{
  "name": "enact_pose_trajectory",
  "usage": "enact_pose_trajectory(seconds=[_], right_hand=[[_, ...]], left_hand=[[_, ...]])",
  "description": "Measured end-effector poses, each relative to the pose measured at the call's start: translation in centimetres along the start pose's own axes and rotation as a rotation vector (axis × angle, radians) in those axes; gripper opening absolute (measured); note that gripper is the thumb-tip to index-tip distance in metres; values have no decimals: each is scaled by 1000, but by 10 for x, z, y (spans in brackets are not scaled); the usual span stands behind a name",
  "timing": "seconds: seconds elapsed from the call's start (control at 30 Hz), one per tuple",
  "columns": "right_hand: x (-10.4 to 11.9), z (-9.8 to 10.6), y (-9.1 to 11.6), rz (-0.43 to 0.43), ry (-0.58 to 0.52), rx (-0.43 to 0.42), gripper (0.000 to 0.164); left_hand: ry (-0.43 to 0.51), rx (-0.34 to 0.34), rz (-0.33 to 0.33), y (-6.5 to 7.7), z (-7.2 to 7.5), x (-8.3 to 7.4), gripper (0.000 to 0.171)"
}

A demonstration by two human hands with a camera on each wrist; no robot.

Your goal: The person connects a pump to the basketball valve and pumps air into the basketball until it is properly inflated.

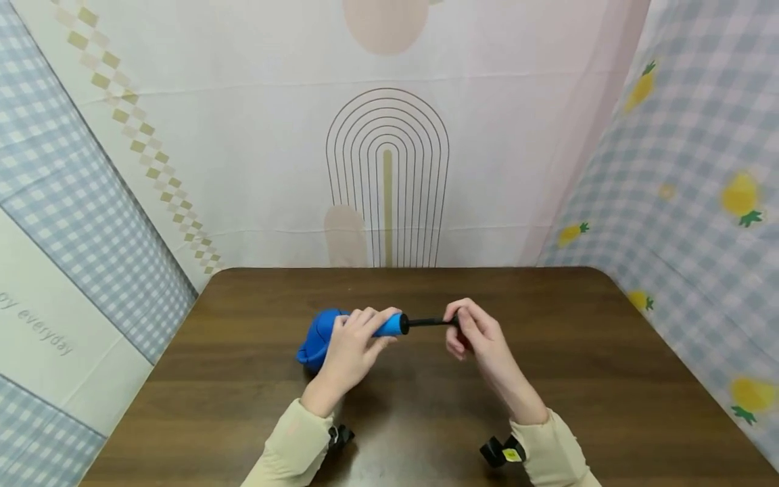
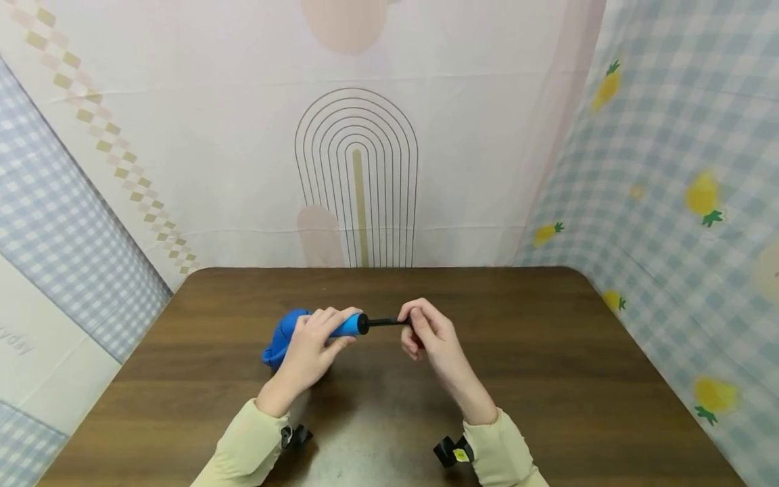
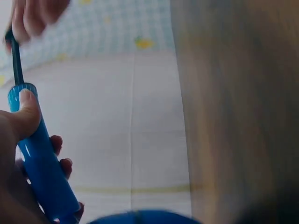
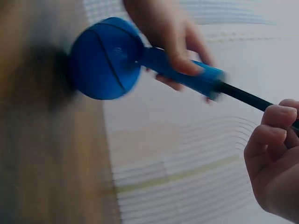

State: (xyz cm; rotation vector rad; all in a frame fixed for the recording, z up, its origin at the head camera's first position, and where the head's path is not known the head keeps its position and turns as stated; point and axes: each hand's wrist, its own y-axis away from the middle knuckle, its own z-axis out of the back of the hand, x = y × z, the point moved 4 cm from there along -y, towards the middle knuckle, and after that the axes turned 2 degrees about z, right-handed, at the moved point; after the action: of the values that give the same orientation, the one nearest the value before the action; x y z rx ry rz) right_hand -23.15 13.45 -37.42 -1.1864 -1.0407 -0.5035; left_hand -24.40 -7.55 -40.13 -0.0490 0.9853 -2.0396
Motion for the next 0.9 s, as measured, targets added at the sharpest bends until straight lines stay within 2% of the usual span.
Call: enact_pose_trajectory(seconds=[0.1,0.2,0.4,0.53,0.7,0.8,0.9], right_hand=[[-12,-7,-1,5,37,41,24],[-20,-10,-1,-5,68,86,24],[-17,-10,0,-69,192,120,22],[-2,-6,0,-24,79,99,25],[12,-5,4,96,-27,113,25],[11,-8,4,172,-48,155,18],[2,-13,2,186,-56,151,13]], left_hand=[[43,50,-5,2,-4,-14,42],[59,96,-26,1,-6,-20,44],[23,131,-68,-3,2,-7,44],[12,123,-41,-6,11,13,43],[34,72,8,-4,22,32,45],[44,53,-17,-4,20,26,46],[45,43,-43,-3,14,12,45]])
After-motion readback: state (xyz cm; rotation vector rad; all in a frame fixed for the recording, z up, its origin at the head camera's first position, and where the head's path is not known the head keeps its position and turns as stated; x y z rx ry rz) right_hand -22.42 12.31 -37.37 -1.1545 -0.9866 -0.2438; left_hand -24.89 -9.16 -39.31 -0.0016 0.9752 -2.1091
